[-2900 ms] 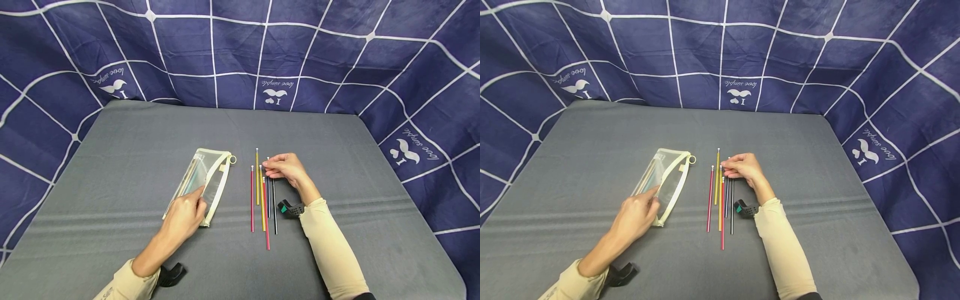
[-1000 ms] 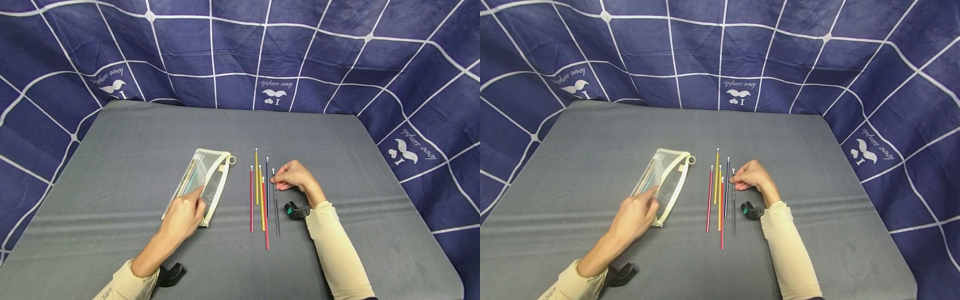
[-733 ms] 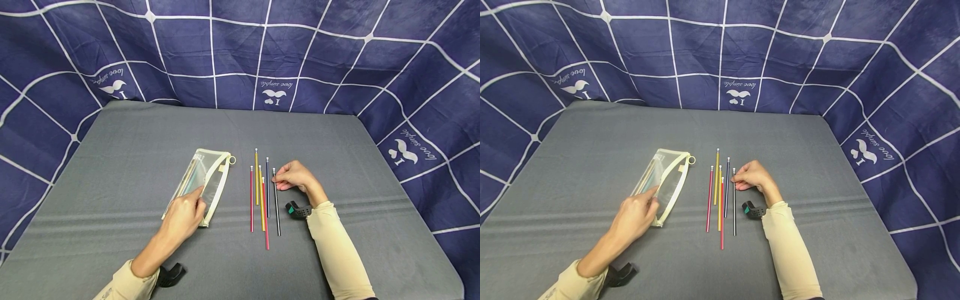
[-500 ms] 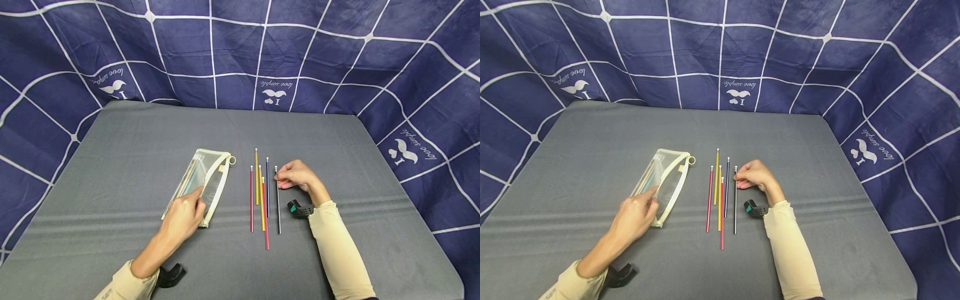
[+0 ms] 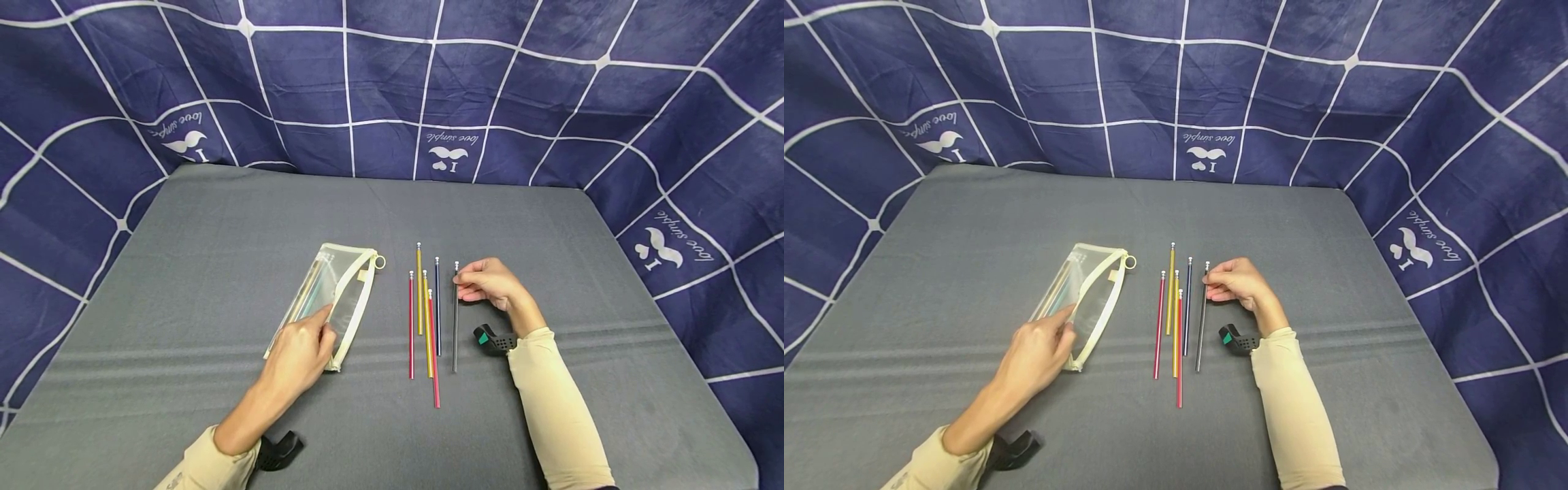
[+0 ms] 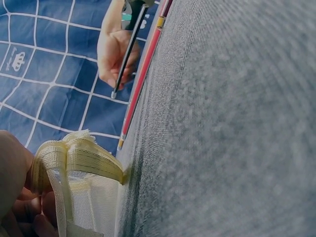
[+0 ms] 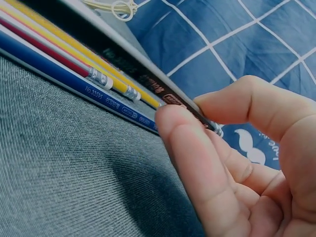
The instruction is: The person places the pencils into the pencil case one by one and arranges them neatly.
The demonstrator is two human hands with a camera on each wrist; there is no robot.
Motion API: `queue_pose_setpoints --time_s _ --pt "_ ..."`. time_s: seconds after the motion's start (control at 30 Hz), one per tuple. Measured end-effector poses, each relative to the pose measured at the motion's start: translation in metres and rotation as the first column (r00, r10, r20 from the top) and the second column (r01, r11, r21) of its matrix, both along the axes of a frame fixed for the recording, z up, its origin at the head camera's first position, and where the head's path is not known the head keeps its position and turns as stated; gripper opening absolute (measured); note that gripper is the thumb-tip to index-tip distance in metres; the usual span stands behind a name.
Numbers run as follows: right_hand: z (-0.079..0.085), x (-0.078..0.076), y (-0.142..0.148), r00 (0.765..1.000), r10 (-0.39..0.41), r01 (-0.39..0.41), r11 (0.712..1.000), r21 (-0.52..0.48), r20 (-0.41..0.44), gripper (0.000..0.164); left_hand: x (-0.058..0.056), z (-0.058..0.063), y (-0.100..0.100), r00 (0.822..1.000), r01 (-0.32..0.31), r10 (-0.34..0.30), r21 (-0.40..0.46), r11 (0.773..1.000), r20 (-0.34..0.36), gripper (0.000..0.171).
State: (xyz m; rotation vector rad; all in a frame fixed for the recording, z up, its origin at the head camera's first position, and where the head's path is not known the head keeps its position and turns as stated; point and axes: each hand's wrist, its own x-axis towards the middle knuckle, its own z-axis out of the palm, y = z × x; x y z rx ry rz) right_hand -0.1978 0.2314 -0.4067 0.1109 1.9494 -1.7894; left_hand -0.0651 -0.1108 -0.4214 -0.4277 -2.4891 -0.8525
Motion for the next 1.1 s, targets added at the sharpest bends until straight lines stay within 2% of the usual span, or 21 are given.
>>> queue_pose_setpoints --time_s 0.23,0.5,0.8,1.1 --pt "-0.003 -0.002 -0.002 0.998 -0.058 0.057 0.993 -0.104 -0.003 0.013 0.000 -0.001 0.000 1.000 -0.001 0.001 0.000 1.000 -0.003 0.034" --pt "-0.004 -0.003 -0.003 0.993 -0.121 0.116 0.961 -0.250 -0.008 0.025 0.000 -0.001 -0.001 1.000 0.000 0.000 0.004 1.000 -0.002 0.034" --pt "-0.009 -0.004 -0.011 0.977 -0.212 0.199 0.940 -0.277 -0.015 0.025 0.001 -0.001 -0.001 1.000 -0.001 0.001 0.013 1.000 0.002 0.035" --pt "-0.011 -0.004 -0.020 0.967 -0.255 0.237 0.920 -0.311 -0.016 0.025 0.000 -0.002 -0.001 1.000 0.005 -0.005 0.015 1.000 -0.003 0.034"
